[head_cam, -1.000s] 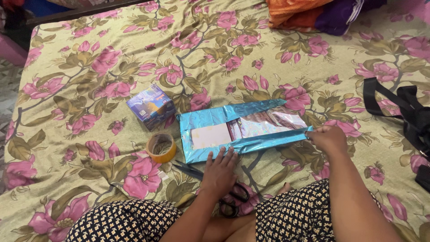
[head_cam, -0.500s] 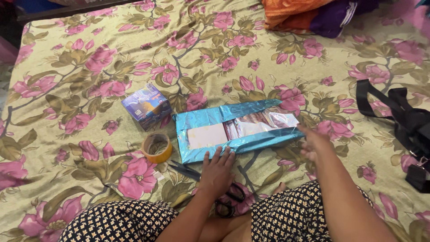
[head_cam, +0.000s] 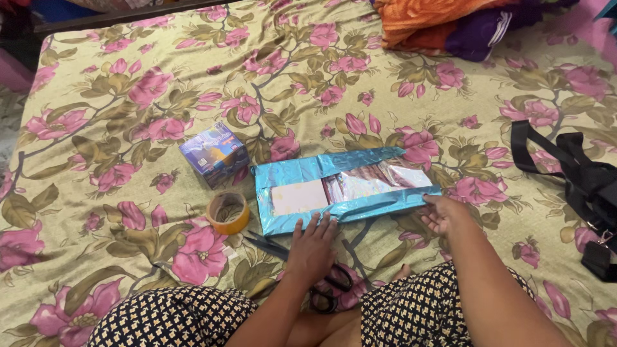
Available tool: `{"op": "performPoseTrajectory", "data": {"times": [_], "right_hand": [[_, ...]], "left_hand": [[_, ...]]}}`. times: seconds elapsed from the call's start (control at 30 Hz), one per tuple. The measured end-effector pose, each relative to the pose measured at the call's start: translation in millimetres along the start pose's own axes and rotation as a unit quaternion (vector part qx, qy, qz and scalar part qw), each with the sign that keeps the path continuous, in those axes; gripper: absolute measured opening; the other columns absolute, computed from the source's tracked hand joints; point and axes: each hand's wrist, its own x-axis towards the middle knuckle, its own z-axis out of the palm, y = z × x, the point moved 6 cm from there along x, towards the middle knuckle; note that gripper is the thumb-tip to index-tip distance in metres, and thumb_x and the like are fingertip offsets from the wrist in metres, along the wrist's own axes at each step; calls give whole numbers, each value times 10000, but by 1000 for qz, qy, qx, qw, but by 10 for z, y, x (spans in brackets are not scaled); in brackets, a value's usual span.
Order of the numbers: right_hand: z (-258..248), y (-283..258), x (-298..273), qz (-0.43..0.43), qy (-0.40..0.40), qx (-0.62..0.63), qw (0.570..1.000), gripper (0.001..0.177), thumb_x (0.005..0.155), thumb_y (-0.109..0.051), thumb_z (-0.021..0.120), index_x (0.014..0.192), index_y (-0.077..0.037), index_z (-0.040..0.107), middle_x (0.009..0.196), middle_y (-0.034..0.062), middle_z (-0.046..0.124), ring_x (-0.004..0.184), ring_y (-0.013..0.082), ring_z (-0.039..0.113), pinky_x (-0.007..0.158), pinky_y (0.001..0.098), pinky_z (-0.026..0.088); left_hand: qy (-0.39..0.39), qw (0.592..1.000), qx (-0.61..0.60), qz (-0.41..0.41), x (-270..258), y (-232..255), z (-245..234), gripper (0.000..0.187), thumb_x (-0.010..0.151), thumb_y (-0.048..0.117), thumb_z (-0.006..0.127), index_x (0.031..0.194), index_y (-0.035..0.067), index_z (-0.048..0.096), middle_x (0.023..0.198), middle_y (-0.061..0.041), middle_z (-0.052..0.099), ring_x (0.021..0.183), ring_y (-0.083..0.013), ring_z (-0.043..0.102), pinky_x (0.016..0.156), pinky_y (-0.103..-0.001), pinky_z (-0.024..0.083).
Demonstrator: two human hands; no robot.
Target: The person sits on a bed and wraps a small box in shiny blue paper using scissors and tape. They fold the paper around the box, cut excess material, and secure the edges with tape.
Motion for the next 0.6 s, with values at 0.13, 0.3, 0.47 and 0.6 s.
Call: {"op": "performPoseTrajectory", "data": {"times": [0.13,0.3,0.47,0.6], "right_hand": [[15,15,-30,6,-11,59,998,293,902,-287,756,1125,-151,623,1048,24,640,945,199,650,862,404,544],[359,307,-313,93,-19,170,981,803,850,-313,811,1475,-35,392,1386,149,506,1275,349,505,1080,529,435],[946,790,-494,111,-90,144,979,749,847,-261,764,1484,-126,392,1439,129,485,1333,359,479,1144,531,398],[1349,1111,-452,97,-177,94,975,510,856,-243,753,1327,-123,600,1346,66,587,1251,295,547,1085,463,463]], "left_hand": [[-9,1000,-6,-3,11,-14,27,757,862,273,685,1529,106,369,1631,-98,309,1525,-302,207,1203,-586,136],[10,1000,8,6,89,1,89,737,857,256,672,1521,109,390,1615,-89,336,1518,-313,222,1179,-626,142],[57,998,7,8,152,-18,106,677,863,265,655,1490,115,445,1588,-84,386,1500,-330,259,1171,-648,166],[33,999,10,9,122,-34,143,704,848,263,660,1499,109,437,1605,-84,366,1507,-321,251,1177,-636,166]]}}
